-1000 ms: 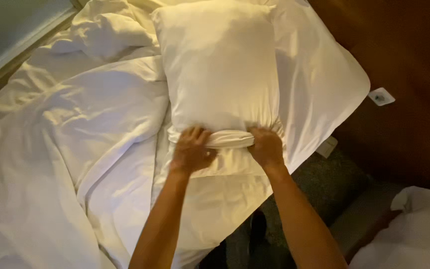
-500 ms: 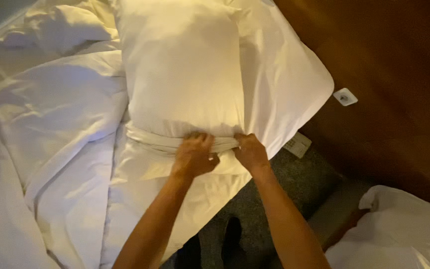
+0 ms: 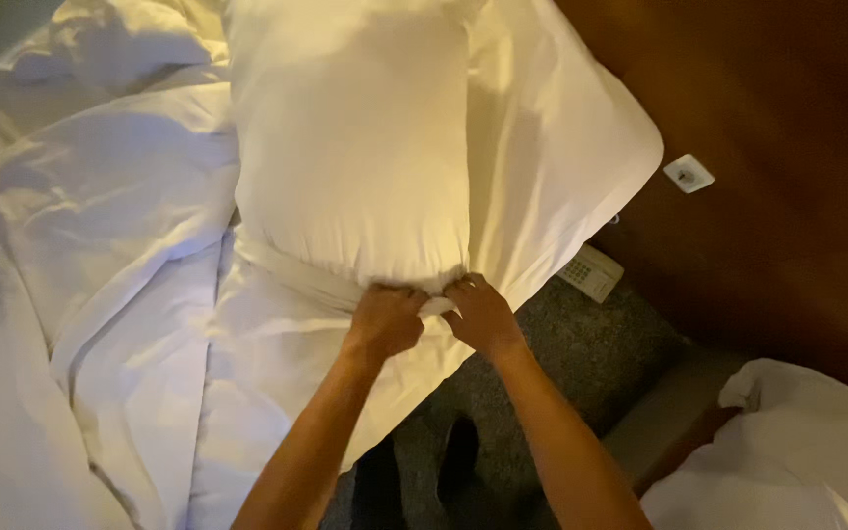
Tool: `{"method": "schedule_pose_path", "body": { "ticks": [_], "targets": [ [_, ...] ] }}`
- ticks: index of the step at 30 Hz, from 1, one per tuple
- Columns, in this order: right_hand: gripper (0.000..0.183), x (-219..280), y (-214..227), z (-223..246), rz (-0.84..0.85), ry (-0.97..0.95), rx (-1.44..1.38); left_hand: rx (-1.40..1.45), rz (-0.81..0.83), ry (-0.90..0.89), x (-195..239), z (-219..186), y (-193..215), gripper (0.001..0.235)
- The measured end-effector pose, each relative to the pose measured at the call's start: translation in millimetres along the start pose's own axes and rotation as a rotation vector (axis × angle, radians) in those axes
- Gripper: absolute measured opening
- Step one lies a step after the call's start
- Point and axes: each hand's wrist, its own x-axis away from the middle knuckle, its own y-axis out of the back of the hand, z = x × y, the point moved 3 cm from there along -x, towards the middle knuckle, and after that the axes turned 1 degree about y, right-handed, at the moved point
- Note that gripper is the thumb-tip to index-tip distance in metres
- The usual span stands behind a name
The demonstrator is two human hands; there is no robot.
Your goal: The person folds a white cloth on a bed by hand, smoothing the material and aligning the corners into a neat rectangular shape.
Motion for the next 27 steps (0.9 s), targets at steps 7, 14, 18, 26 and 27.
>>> {"method": "schedule_pose_path", "body": {
  "ticks": [7, 14, 18, 26, 27],
  "targets": [
    [0.049, -30, 46, 73, -0.122, 0.100, 0.133, -0.069, -0.421, -0.030, 36, 54, 32, 0.041],
    [0.041, -53, 60, 116, -0.367, 0.126, 0.255, -0.192, -0.430, 0.160, 81, 159, 97, 0.059],
    [0.042, -70, 38, 140, -0.445, 0.091, 0.256, -0.199, -0.307, 0.302, 99, 192, 92, 0.054],
    [0.052, -108, 2, 241, -0.353, 0.382, 0.338, 0.178, -0.551, 0.394, 114, 227, 52, 0.100],
    [0.052, -114, -4, 237, -0.351, 0.383, 0.337, 0.178, -0.549, 0.396, 123, 225, 66, 0.100]
  ]
}}
